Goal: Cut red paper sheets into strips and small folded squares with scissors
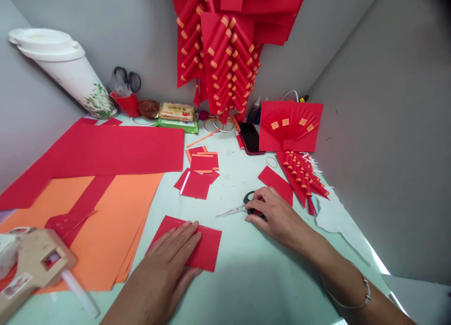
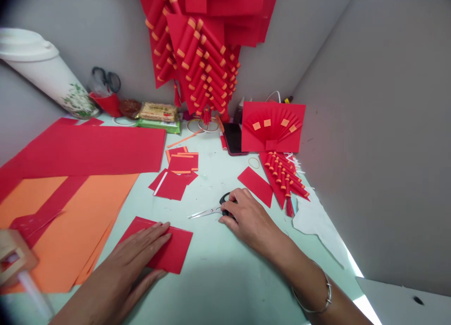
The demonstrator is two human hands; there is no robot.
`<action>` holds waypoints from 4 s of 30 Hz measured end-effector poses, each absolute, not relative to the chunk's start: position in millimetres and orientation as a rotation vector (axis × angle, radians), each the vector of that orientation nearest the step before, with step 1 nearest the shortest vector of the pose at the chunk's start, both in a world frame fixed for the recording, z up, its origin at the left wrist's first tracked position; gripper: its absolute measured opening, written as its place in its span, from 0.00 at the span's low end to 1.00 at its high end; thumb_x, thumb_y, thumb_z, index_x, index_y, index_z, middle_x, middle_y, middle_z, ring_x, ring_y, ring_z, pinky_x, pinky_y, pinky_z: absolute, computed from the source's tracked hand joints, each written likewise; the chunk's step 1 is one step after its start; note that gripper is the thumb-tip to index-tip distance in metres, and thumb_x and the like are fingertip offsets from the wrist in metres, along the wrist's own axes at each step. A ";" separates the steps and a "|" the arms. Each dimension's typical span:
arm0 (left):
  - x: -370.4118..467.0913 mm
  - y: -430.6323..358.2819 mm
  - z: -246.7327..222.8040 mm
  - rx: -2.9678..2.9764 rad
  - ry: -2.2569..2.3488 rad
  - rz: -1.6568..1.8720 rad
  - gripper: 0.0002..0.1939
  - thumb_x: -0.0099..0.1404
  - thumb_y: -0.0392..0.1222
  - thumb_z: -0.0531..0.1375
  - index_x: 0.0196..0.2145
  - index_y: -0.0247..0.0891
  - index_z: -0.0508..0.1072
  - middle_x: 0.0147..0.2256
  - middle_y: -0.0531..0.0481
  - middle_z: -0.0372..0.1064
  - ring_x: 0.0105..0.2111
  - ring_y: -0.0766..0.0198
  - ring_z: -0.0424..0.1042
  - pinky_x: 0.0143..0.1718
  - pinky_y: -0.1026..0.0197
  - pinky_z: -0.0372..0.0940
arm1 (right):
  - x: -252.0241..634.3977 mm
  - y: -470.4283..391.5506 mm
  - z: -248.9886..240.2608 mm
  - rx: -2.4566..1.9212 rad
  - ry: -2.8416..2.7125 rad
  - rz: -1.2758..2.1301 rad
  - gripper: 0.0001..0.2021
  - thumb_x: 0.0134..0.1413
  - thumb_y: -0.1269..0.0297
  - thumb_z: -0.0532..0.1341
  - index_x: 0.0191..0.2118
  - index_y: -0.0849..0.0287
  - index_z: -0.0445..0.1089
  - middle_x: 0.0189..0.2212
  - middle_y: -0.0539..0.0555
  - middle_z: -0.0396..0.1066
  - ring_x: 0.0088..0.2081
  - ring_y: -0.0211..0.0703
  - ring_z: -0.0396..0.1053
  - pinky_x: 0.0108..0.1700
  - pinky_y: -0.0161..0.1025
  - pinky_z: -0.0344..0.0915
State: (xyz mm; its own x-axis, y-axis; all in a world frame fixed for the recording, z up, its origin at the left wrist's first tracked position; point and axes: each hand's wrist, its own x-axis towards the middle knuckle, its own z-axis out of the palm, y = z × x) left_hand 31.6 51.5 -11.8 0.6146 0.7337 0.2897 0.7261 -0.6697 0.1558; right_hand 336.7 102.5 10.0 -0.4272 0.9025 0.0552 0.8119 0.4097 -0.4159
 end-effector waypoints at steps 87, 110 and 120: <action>28.4 51.3 -14.8 2.769 1.220 0.460 0.31 0.67 0.49 0.58 0.65 0.40 0.58 0.62 0.45 0.64 0.61 0.52 0.63 0.55 0.48 0.67 | 338.8 104.2 9.2 -1.174 -2.564 0.448 0.13 0.55 0.76 0.58 0.43 0.57 0.76 0.38 0.57 0.73 0.41 0.49 0.68 0.41 0.45 0.69; 32.5 63.7 -17.7 2.973 1.230 0.328 0.33 0.70 0.55 0.52 0.68 0.41 0.50 0.63 0.46 0.59 0.61 0.49 0.63 0.58 0.47 0.61 | 343.9 93.2 0.2 -1.194 -2.717 0.293 0.14 0.65 0.63 0.59 0.54 0.55 0.70 0.41 0.60 0.69 0.40 0.51 0.65 0.41 0.46 0.66; 32.7 65.9 -23.4 2.924 1.256 0.357 0.38 0.72 0.51 0.51 0.70 0.41 0.35 0.65 0.44 0.57 0.63 0.52 0.59 0.61 0.48 0.56 | 344.4 97.5 -1.7 -1.154 -2.719 0.320 0.17 0.62 0.71 0.57 0.55 0.52 0.70 0.39 0.59 0.67 0.39 0.49 0.63 0.38 0.42 0.64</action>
